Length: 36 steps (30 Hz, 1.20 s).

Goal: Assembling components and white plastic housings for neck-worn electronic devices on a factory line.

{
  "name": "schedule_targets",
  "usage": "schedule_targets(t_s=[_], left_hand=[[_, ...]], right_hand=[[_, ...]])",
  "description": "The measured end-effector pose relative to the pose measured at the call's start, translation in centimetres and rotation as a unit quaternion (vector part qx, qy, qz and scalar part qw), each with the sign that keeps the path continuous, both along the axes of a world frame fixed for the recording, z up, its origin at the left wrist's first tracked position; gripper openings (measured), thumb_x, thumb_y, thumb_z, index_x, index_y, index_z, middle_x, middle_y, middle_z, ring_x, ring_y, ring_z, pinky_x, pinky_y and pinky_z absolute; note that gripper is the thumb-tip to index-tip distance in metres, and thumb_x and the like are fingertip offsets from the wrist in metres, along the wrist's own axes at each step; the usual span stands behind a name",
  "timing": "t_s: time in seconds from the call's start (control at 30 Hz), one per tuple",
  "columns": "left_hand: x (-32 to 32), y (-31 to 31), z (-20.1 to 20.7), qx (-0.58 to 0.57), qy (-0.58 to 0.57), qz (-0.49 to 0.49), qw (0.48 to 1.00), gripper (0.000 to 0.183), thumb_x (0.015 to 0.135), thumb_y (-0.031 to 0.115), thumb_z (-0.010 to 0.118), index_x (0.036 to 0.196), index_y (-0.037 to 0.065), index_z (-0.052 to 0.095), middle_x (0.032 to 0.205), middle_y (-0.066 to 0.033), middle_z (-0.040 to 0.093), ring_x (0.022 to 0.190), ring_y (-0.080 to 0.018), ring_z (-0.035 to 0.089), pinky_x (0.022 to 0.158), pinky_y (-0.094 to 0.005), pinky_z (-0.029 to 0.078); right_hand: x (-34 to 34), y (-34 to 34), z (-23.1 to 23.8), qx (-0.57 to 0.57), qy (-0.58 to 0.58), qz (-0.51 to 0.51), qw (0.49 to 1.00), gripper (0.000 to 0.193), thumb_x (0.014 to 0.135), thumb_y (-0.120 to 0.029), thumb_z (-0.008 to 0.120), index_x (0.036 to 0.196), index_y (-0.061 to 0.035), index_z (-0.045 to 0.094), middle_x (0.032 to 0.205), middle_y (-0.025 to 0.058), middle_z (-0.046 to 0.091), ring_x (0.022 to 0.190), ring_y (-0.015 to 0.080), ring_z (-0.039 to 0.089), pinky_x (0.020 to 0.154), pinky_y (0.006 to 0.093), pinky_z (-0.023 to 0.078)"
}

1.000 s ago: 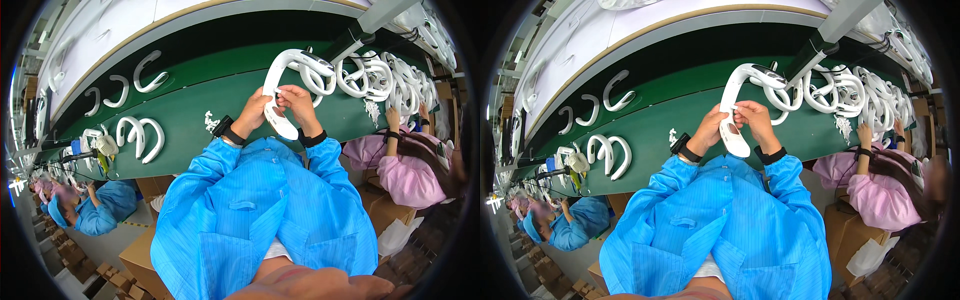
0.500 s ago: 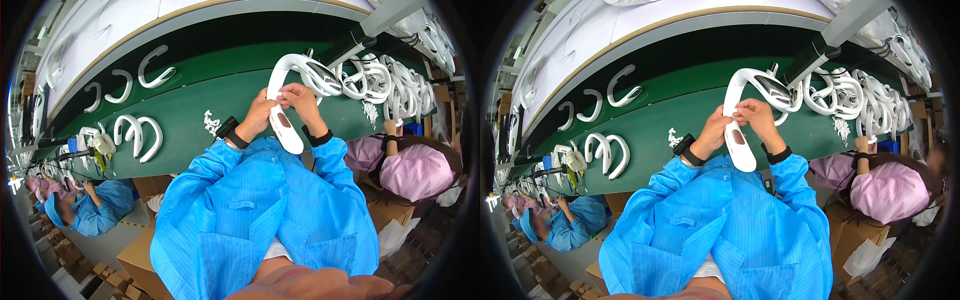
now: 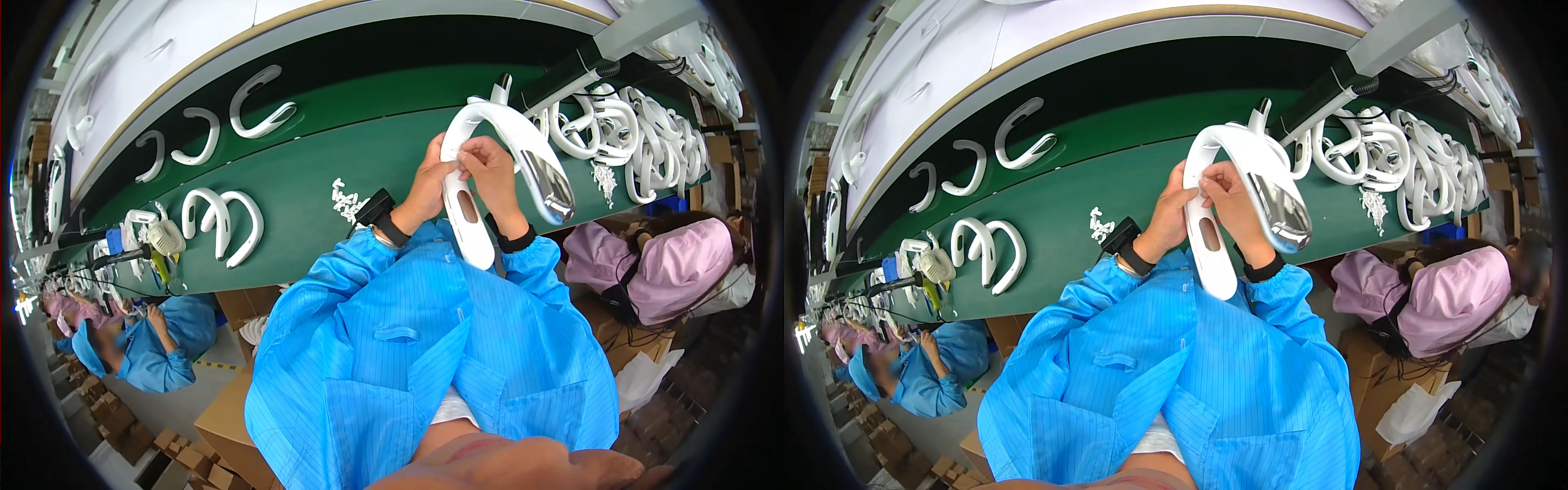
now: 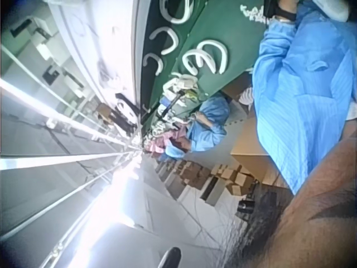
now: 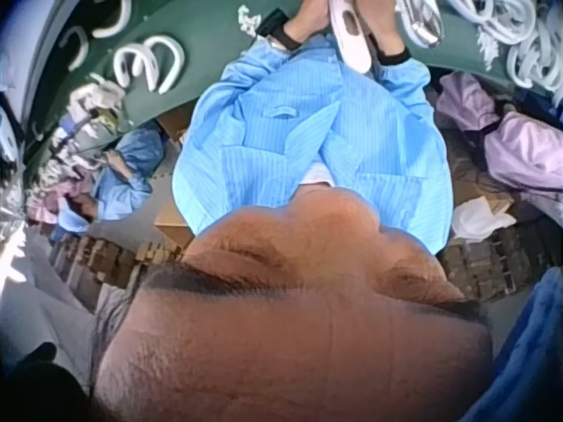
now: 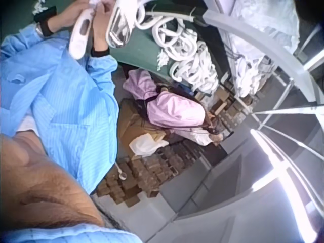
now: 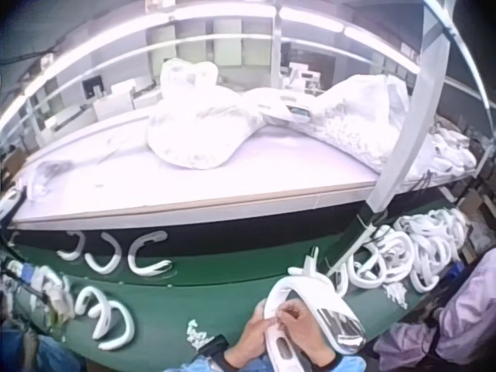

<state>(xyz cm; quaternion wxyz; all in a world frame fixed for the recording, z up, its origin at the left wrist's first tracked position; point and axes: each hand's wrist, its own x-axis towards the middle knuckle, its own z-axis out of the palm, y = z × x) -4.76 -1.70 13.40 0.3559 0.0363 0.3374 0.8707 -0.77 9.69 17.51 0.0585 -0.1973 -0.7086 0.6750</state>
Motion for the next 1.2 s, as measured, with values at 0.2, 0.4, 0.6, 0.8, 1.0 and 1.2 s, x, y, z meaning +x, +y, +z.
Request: schedule_targets(t_s=[0.2, 0.4, 0.6, 0.8, 1.0, 1.2], left_hand=[[0.3, 0.4, 0.7, -0.007, 0.041, -0.028, 0.999, 0.04, 0.093, 0.019, 0.045, 0.13, 0.009, 0.031, 0.093, -0.0085, 0.051, 0.077, -0.0144, 0.054, 0.055, -0.0309, 0.056], [0.6, 0.8, 0.4, -0.027, 0.037, -0.031, 0.998, 0.032, 0.098, 0.021, 0.041, 0.126, 0.007, 0.037, 0.089, -0.0075, 0.053, 0.074, -0.0141, 0.055, 0.06, -0.0302, 0.055], [0.3, 1.1, 0.5, -0.078, 0.067, 0.018, 0.995, 0.027, 0.098, 0.019, 0.042, 0.117, 0.001, 0.047, 0.098, -0.0097, 0.058, 0.08, -0.0137, 0.059, 0.069, -0.0284, 0.053], [0.6, 0.8, -0.9, -0.092, 0.021, -0.021, 0.995, 0.023, 0.096, 0.017, 0.046, 0.105, -0.002, 0.054, 0.088, -0.0099, 0.062, 0.071, -0.0143, 0.061, 0.064, -0.0283, 0.054], [0.1, -0.2, -2.2, -0.114, -0.045, -0.018, 0.992, 0.023, 0.095, 0.017, 0.047, 0.108, -0.001, 0.053, 0.084, -0.0106, 0.063, 0.067, -0.0164, 0.063, 0.059, -0.0287, 0.054], [1.0, -2.5, -4.2, -0.087, -0.075, 0.042, 0.992, 0.027, 0.094, 0.02, 0.048, 0.112, -0.001, 0.052, 0.086, -0.0122, 0.063, 0.067, -0.0185, 0.064, 0.058, -0.0305, 0.054]], right_hand=[[0.5, 0.9, 1.6, 0.035, 0.03, -0.01, 0.999, 0.016, 0.081, 0.003, 0.059, 0.096, 0.0025, 0.054, 0.075, 0.0082, 0.06, 0.059, 0.0123, 0.057, 0.052, 0.0216, 0.046], [0.3, 2.4, 1.2, 0.101, 0.003, 0.032, 0.994, 0.022, 0.083, -0.001, 0.058, 0.103, 0.0064, 0.052, 0.077, 0.009, 0.061, 0.058, 0.0122, 0.058, 0.051, 0.0214, 0.047], [0.7, 2.8, -0.4, 0.202, -0.032, 0.04, 0.978, 0.026, 0.087, -0.008, 0.058, 0.111, 0.0031, 0.056, 0.088, 0.0085, 0.062, 0.07, 0.0114, 0.059, 0.063, 0.0221, 0.049], [1.3, 2.4, -5.4, -0.008, 0.055, -0.027, 0.998, 0.021, 0.082, -0.007, 0.066, 0.101, 0.0012, 0.059, 0.085, 0.0051, 0.063, 0.07, 0.0101, 0.058, 0.056, 0.0249, 0.048], [0.4, 0.7, -5.6, 0.004, 0.017, -0.006, 1.0, 0.025, 0.086, -0.008, 0.06, 0.109, 0.0012, 0.058, 0.076, 0.0038, 0.063, 0.065, 0.0085, 0.058, 0.052, 0.024, 0.049], [-0.4, -1.5, -7.2, -0.166, -0.062, 0.054, 0.983, 0.031, 0.088, -0.012, 0.054, 0.118, -0.0018, 0.055, 0.077, 0.0043, 0.064, 0.059, 0.0061, 0.056, 0.046, 0.0175, 0.039]])
